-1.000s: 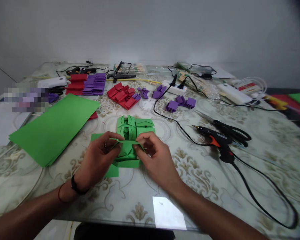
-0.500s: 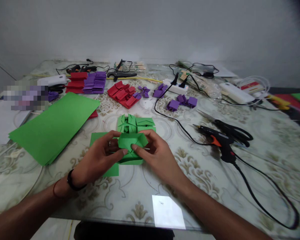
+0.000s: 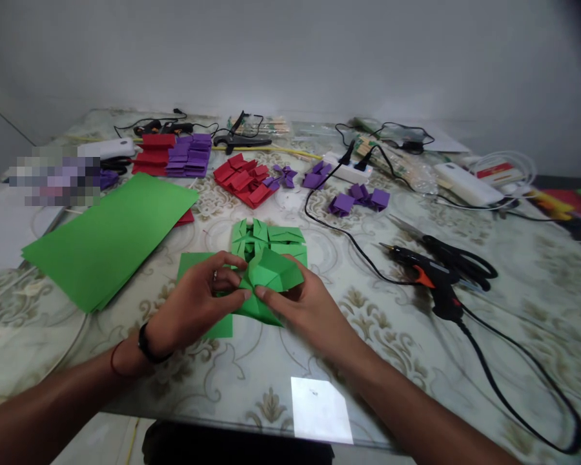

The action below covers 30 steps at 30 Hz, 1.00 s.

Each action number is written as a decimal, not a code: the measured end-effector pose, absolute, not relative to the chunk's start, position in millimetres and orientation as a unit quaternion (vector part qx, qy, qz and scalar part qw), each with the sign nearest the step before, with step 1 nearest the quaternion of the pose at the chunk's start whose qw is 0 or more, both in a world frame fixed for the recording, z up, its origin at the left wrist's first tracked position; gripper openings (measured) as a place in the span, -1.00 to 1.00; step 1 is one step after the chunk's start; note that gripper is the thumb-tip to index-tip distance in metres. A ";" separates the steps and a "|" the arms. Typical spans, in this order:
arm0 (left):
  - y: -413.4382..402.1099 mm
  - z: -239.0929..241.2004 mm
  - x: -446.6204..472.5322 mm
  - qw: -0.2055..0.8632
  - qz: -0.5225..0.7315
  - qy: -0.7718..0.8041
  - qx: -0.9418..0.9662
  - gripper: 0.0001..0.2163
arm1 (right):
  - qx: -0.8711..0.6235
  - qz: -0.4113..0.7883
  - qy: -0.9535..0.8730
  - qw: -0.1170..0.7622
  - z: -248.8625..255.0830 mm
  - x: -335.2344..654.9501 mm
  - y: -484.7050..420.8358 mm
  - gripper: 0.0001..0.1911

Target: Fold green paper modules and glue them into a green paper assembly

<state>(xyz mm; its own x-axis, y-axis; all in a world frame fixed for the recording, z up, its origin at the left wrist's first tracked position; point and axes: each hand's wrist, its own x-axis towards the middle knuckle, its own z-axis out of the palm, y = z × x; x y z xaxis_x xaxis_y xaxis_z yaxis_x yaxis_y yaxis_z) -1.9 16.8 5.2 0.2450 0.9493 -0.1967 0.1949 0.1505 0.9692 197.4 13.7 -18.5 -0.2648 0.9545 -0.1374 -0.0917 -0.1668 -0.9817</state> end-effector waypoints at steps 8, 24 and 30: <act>14.2 2.2 -0.1 0.546 0.342 0.510 0.570 -0.72 | -0.435 0.655 -0.444 0.429 -20.9 191.7 12.8 -0.59; 11.9 2.5 0.8 0.446 0.317 0.526 0.651 -0.83 | -0.511 0.544 -0.532 0.401 -13.8 187.4 7.8 -0.67; 11.3 -0.2 1.2 0.445 0.318 0.531 0.647 -0.76 | -0.500 0.549 -0.536 0.401 -13.4 189.0 6.0 -0.66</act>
<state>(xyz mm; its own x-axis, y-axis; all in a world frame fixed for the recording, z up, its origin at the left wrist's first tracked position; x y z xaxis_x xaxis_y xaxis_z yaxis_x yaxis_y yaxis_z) 1.2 11.3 -0.2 0.2331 0.9705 -0.0621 0.4047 -0.0388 0.9136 189.0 6.0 -13.4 -0.1783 0.9767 -0.1192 0.0948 -0.1036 -0.9901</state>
